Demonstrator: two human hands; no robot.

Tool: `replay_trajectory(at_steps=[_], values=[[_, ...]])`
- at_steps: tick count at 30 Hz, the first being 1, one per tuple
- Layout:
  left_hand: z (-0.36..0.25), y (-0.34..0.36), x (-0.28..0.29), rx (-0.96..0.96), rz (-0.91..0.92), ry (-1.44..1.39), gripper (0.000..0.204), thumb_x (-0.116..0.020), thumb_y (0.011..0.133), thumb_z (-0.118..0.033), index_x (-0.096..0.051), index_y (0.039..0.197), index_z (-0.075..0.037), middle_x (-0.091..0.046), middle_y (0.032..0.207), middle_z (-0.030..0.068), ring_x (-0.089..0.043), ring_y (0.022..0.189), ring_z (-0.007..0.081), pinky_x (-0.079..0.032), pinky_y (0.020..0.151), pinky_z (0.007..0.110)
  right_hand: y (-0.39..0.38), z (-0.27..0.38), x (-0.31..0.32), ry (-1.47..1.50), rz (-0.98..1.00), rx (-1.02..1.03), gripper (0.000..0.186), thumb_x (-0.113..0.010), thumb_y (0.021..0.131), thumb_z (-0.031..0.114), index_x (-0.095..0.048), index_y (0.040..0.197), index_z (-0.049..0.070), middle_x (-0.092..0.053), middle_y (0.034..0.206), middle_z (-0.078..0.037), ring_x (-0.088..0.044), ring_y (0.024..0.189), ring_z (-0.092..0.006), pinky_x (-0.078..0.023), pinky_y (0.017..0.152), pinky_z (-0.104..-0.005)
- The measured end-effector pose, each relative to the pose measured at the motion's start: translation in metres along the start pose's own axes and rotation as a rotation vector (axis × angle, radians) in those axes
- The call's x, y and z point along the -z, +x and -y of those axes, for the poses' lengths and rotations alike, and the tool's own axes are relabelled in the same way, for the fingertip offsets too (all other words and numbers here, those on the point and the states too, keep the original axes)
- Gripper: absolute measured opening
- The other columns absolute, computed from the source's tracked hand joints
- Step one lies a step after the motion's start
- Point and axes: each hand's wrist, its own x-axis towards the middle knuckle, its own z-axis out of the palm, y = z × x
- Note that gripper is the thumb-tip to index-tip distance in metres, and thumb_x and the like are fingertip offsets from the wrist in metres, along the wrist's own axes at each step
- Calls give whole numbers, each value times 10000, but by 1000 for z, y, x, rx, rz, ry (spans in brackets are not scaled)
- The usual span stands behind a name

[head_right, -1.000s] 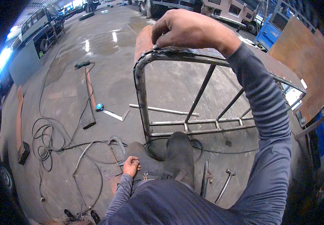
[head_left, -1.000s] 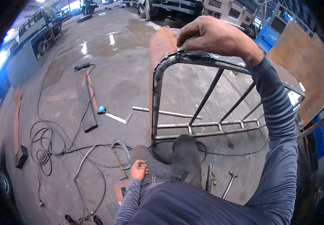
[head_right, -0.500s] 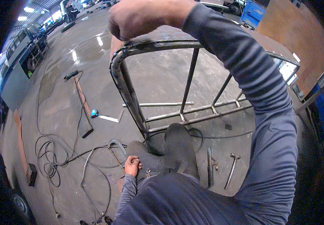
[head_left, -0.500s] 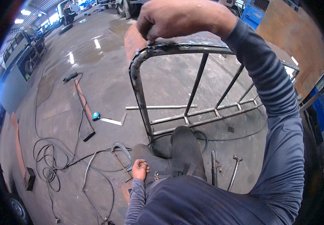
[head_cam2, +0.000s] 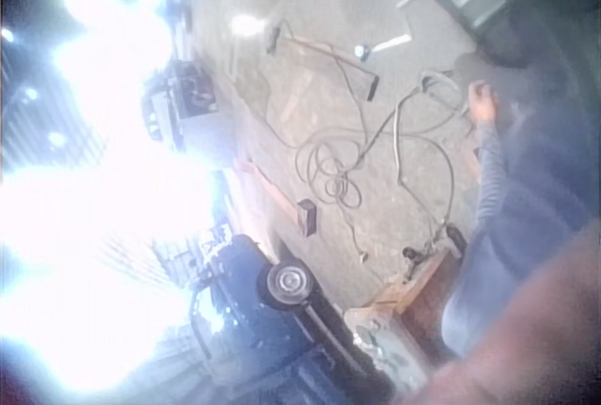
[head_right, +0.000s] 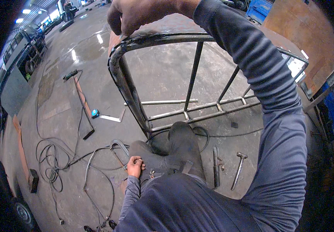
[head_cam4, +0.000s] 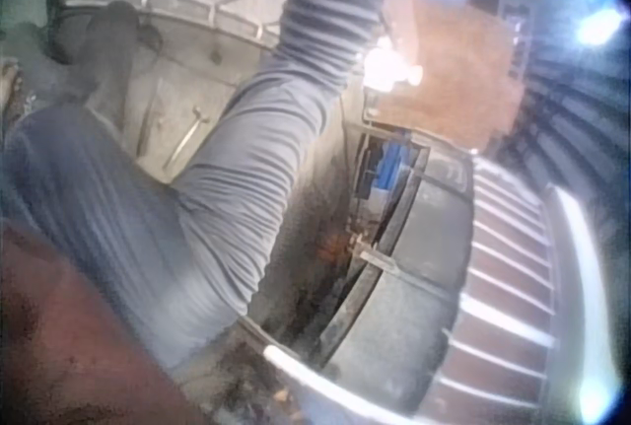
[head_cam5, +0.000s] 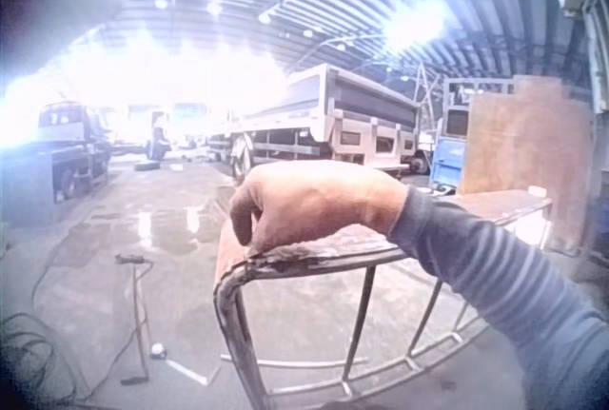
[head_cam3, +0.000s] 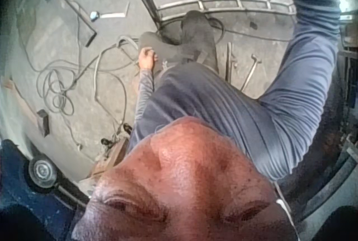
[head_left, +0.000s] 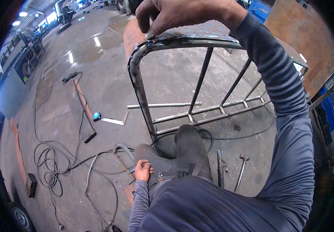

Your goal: The person welds a metal frame using a welding torch, then uses a hammer to adjust the frame. They measure a metal sheet with a ruler and mark it, then cut the sheet with an angle grinder, producing sparks.

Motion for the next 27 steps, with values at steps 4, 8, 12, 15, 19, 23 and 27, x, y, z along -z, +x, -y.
replay_trajectory(at_steps=[4,8,12,15,19,23,27], values=[[-7,-3,-2,7,1,6,202,-586,952,-32,-632,1133,44,-678,902,95,-688,685,158,-578,572,293,0,-2,-3,30,1,-21,277,-766,809,231,-771,987,20,-743,891,-133,-698,848,-253,-541,765,-372],[-6,-2,-2,7,2,7,202,-587,954,-34,-631,1134,47,-678,899,96,-687,679,161,-577,572,293,1,1,-2,23,32,-49,268,-759,805,213,-769,987,17,-743,884,-124,-695,841,-244,-539,762,-368],[-8,-4,-1,1,-2,13,199,-587,954,-33,-632,1131,47,-677,893,97,-689,675,164,-575,565,295,4,1,-2,13,40,-49,253,-756,789,188,-772,980,22,-742,873,-125,-697,835,-245,-540,759,-367],[-2,-1,3,5,-13,17,196,-588,954,-32,-632,1128,46,-677,890,99,-690,665,164,-575,554,294,9,2,-3,-19,26,-40,240,-749,777,163,-776,972,25,-753,892,-141,-709,851,-265,-546,771,-379],[-5,0,0,-6,-6,4,194,-593,950,-24,-629,1128,43,-680,891,104,-689,650,165,-576,545,291,38,-20,-12,-85,-136,-12,242,-736,776,145,-780,980,24,-766,962,-180,-726,908,-307,-556,822,-410],[-4,0,-3,7,0,-37,193,-593,948,-18,-625,1128,43,-681,887,108,-687,640,165,-576,537,291,17,-2,5,37,-191,-66,244,-731,820,159,-764,1016,17,-763,949,-129,-709,901,-238,-555,825,-363],[0,1,7,26,-9,-56,189,-584,953,-21,-622,1125,45,-682,884,112,-686,636,165,-571,524,292,13,-9,-2,101,-3,6,256,-744,860,200,-757,1039,18,-763,927,-84,-697,853,-175,-548,774,-319]])
